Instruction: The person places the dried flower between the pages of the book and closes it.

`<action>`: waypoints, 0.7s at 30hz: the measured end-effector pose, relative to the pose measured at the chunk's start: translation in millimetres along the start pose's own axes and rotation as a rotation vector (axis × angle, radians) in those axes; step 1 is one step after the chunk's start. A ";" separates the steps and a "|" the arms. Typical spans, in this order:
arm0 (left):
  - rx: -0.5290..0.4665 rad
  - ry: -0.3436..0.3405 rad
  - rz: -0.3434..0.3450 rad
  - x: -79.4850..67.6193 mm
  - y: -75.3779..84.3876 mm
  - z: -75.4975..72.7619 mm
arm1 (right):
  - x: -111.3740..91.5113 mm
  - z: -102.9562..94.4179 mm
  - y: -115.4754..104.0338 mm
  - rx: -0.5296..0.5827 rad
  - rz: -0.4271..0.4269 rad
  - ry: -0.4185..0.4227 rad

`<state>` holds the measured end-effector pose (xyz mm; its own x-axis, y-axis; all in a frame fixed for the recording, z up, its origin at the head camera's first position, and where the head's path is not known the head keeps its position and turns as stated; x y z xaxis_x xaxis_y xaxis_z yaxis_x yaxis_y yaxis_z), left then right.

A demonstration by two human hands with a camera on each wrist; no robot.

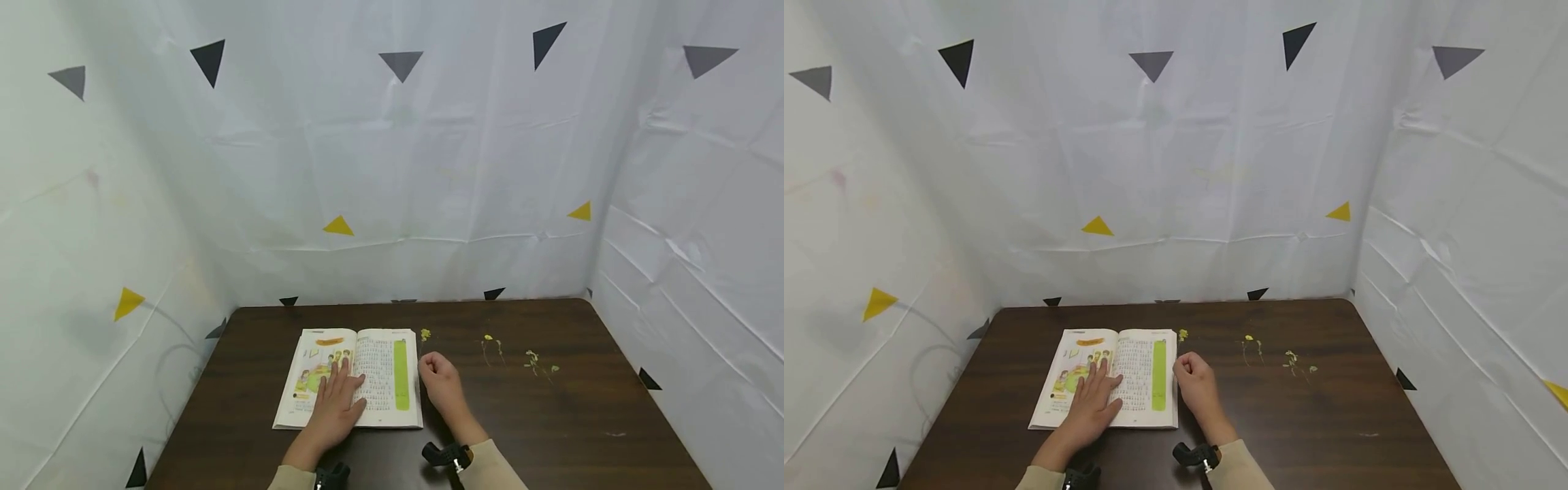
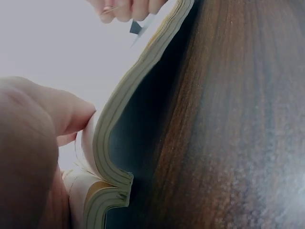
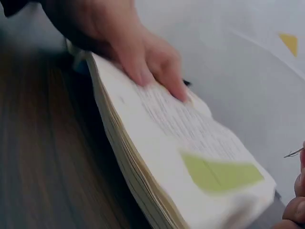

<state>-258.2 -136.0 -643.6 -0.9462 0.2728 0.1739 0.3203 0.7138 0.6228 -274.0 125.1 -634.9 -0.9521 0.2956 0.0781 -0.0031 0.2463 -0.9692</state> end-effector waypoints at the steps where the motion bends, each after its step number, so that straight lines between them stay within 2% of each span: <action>1: -0.004 0.006 0.005 0.4 0.0 -0.3 | -1.1 3.9 -3.4 0.014 -0.003 -0.013; 7: -0.031 0.042 0.048 0.3 -3.0 -0.7 | -13.3 30.2 -20.6 0.086 -0.010 -0.116; 13: -0.062 -0.003 0.037 0.5 -11.5 -4.1 | -23.2 58.1 -28.0 0.157 0.050 -0.197; 17: -0.094 -0.003 0.047 0.1 -11.9 -7.3 | -22.0 75.1 -23.6 0.281 0.128 -0.282; 21: -0.093 -0.015 0.051 2.2 -7.8 -5.6 | -16.7 80.6 -10.6 0.350 0.169 -0.308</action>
<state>-263.0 -144.6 -643.8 -0.9279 0.3171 0.1961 0.3614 0.6361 0.6818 -282.7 43.2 -644.8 -0.9941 0.0052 -0.1086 0.1072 -0.1223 -0.9867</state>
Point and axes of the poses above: each hand's wrist, its own x-axis towards the middle knuckle, its own z-axis out of the palm, y = z × x, the point moved 3 cm from there along x, towards the middle knuckle, and after that the axes turned 6 degrees about y, right-handed, at the moved point
